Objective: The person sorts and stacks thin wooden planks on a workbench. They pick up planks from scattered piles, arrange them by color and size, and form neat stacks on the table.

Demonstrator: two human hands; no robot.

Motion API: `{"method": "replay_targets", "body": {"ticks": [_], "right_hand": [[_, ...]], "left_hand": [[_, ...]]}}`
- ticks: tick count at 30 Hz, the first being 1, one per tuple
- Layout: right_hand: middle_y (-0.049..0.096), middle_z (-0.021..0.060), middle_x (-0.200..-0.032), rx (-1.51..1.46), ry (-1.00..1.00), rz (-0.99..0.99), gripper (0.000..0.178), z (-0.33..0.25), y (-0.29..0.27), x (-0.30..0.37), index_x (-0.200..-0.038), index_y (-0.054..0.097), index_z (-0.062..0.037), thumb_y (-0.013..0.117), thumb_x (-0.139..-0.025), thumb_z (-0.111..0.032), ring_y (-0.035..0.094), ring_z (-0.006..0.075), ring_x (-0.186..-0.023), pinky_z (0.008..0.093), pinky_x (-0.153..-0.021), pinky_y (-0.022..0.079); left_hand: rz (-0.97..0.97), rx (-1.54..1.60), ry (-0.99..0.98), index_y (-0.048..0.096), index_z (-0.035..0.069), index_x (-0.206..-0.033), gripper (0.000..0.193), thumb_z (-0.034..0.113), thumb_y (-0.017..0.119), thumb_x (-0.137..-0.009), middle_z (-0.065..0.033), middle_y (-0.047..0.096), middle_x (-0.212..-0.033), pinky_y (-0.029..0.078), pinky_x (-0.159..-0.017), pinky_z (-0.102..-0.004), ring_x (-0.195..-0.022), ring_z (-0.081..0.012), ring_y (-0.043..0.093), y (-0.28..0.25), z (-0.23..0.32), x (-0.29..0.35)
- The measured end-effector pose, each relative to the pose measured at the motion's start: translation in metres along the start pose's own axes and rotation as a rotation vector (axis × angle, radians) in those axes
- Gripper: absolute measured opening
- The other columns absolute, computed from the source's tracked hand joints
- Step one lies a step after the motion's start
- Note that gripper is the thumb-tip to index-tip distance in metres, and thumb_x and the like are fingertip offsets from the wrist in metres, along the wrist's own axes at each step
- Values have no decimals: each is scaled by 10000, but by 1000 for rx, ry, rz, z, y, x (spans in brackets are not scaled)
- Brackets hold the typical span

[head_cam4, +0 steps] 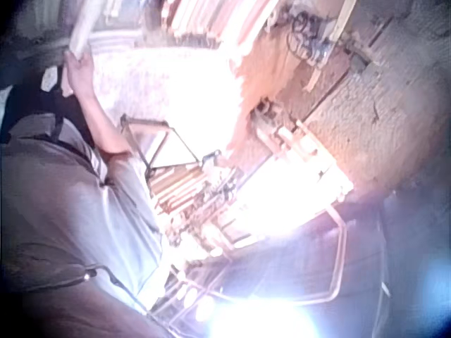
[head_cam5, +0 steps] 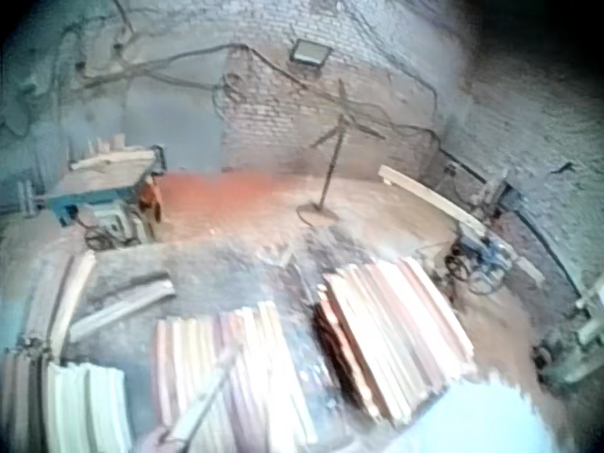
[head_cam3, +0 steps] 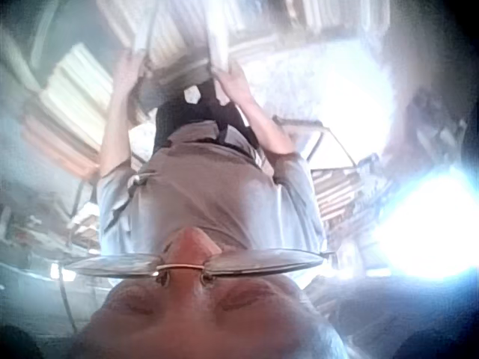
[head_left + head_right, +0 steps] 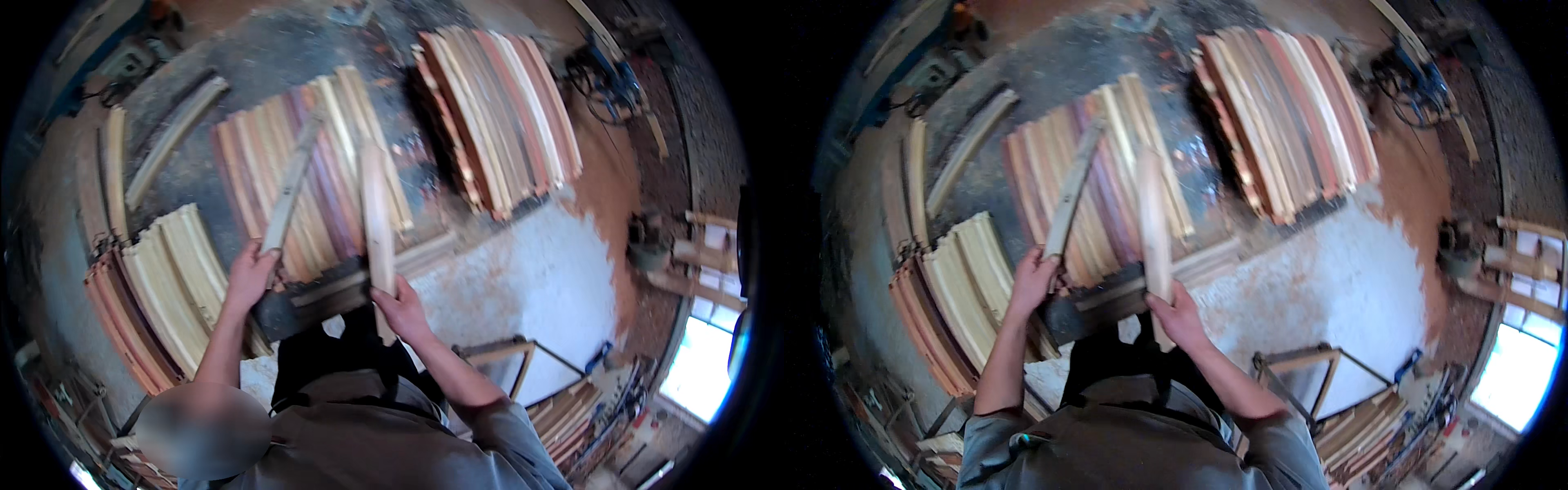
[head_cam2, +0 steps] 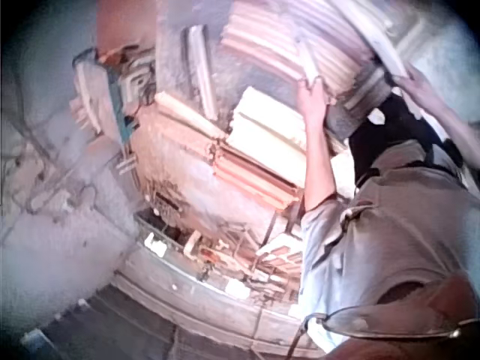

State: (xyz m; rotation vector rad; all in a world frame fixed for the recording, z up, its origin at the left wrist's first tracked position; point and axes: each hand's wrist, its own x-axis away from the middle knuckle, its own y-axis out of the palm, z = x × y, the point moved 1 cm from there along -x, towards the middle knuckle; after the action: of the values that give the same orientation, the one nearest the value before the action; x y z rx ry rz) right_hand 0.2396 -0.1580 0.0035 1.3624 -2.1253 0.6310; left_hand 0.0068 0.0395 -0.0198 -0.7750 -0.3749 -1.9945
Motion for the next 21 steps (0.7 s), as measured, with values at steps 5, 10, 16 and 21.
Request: {"method": "replay_targets", "body": {"ticks": [5,10,16,21], "right_hand": [[651,123,-994,102,-143,-19,436,-5,12,16,-1253,547,1,679,-895,-210,622,213,-949,339,-866,488],[628,105,-969,103,-19,-104,459,-16,2,37,-1265,538,-16,707,-874,-187,609,167,-879,325,-791,500],[651,184,-977,96,-55,-54,542,-5,-32,60,-1288,500,-23,749,-840,-200,655,278,-935,391,-853,513],[632,159,-1035,18,-394,245,584,43,-48,78,-1289,494,-26,781,-790,-123,623,270,-1008,380,-920,484]], "left_hand": [[36,-83,84,538,-24,-1154,250,133,570,-962,-41,622,-788,477,-566,-252,-653,-96,602,9,-12,19],[78,-416,220,576,-25,-1156,275,139,602,-936,-88,657,-864,502,-737,-302,-796,-167,629,10,-22,36],[2,-590,331,596,-1,-1187,326,161,625,-906,-163,686,-988,506,-835,-353,-923,-243,660,25,-20,56],[-62,-640,355,602,27,-1191,334,190,631,-901,-184,676,-969,515,-820,-363,-899,-292,672,40,-13,63]]}}
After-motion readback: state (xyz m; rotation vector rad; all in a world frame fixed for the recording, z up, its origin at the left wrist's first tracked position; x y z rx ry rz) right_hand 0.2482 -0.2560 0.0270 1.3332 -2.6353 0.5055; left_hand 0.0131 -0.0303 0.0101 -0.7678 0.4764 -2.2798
